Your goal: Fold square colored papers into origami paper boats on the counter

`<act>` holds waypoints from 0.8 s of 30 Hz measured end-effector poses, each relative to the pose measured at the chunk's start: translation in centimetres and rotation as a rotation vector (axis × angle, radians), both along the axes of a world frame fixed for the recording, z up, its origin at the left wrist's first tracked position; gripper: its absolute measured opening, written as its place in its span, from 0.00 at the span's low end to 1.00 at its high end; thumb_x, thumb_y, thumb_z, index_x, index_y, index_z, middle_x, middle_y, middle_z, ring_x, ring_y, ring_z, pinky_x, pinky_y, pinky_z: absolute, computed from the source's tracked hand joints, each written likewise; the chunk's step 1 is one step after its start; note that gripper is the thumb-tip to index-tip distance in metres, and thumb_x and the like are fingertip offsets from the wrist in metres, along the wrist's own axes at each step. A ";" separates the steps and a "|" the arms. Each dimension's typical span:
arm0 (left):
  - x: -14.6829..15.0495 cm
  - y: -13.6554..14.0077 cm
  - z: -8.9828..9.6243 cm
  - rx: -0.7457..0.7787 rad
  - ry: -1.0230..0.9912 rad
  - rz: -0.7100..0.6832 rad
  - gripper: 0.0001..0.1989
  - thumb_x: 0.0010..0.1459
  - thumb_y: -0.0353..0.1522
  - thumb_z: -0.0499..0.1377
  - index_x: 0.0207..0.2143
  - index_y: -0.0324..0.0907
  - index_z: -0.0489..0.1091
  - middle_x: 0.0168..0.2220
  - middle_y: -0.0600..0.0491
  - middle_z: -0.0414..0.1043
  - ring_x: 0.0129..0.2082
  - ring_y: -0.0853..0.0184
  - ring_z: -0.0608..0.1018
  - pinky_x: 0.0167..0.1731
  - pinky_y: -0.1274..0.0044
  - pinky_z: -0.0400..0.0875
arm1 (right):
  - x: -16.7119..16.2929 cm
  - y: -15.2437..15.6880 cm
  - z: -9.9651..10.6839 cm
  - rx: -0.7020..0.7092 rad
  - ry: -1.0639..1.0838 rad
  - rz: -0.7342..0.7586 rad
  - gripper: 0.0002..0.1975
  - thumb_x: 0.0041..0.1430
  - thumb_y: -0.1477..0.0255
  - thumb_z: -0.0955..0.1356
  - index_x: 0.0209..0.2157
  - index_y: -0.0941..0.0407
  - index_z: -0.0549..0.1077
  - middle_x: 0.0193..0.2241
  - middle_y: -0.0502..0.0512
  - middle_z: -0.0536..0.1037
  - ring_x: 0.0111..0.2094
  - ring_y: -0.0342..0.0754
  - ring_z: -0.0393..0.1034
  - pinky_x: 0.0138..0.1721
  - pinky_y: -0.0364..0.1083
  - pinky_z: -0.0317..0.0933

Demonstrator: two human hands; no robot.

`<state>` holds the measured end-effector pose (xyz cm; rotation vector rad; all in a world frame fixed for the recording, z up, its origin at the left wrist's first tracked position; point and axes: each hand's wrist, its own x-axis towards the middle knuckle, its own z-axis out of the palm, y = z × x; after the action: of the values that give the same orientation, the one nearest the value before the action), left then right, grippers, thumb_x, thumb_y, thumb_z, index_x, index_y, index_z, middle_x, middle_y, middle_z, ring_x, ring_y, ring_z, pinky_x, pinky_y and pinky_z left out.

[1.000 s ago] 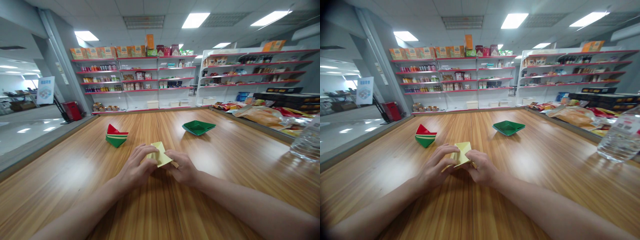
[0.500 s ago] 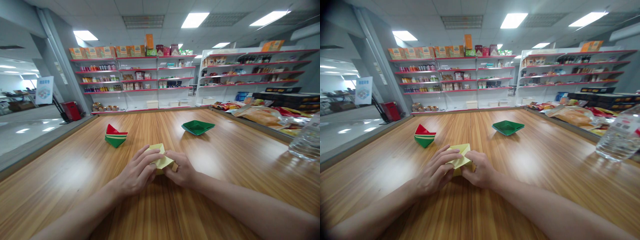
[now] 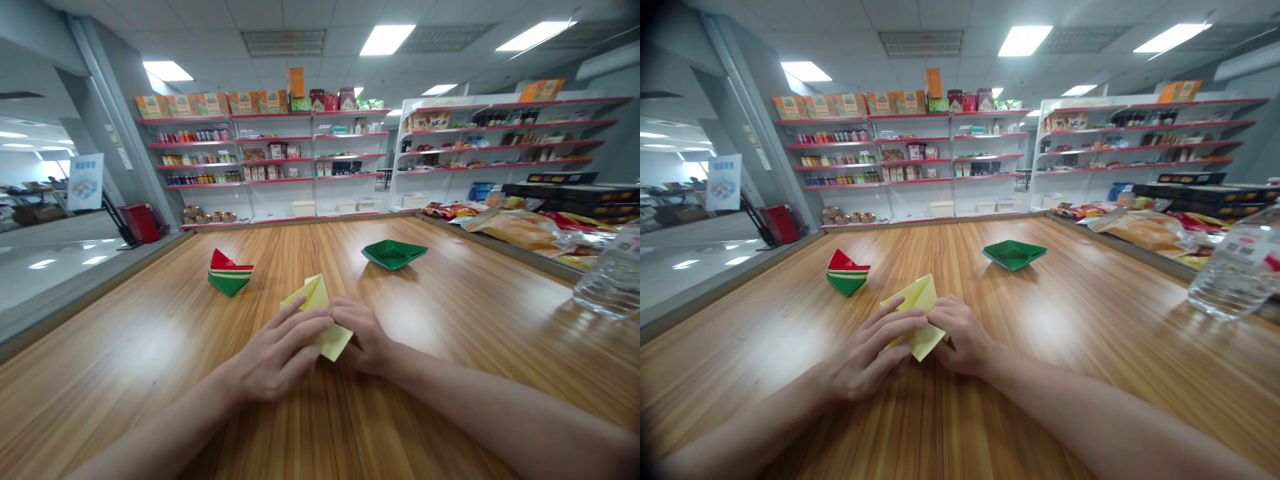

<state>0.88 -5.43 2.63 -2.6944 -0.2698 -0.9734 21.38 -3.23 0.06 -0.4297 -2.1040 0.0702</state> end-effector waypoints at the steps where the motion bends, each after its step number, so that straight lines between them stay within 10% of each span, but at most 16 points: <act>1: -0.1 0.2 -0.2 0.025 -0.008 0.017 0.11 0.60 0.23 0.51 0.44 0.40 0.64 0.53 0.43 0.67 0.57 0.58 0.66 0.60 0.58 0.55 | 0.2 0.1 0.1 0.038 -0.027 -0.022 0.05 0.58 0.74 0.62 0.28 0.56 0.66 0.24 0.53 0.70 0.28 0.47 0.63 0.31 0.47 0.58; 9: -1.3 2.3 -1.5 0.090 0.074 0.288 0.10 0.63 0.25 0.49 0.34 0.43 0.68 0.32 0.54 0.72 0.35 0.68 0.73 0.58 0.58 0.53 | 0.4 0.3 0.3 0.051 -0.293 -0.125 0.19 0.45 0.83 0.64 0.41 0.56 0.71 0.44 0.59 0.70 0.45 0.54 0.64 0.45 0.55 0.60; 15: -1.3 2.5 -1.3 -0.046 0.173 0.179 0.11 0.63 0.25 0.46 0.30 0.43 0.65 0.29 0.54 0.70 0.35 0.67 0.73 0.55 0.63 0.59 | 0.3 0.6 0.2 -0.073 0.049 -0.188 0.24 0.51 0.82 0.63 0.50 0.54 0.65 0.47 0.61 0.67 0.50 0.54 0.62 0.50 0.56 0.61; 24: -1.1 1.6 -1.9 -0.031 -0.122 0.043 0.09 0.56 0.23 0.56 0.39 0.42 0.64 0.42 0.45 0.67 0.44 0.62 0.73 0.42 0.70 0.72 | 0.2 1.1 -0.6 -0.071 0.170 -0.246 0.11 0.59 0.75 0.65 0.44 0.55 0.65 0.31 0.51 0.71 0.32 0.45 0.69 0.35 0.46 0.66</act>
<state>-0.17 -3.86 0.77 -2.6485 -0.3686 -1.1315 21.56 -2.12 -0.51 -0.6977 -1.8729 0.0368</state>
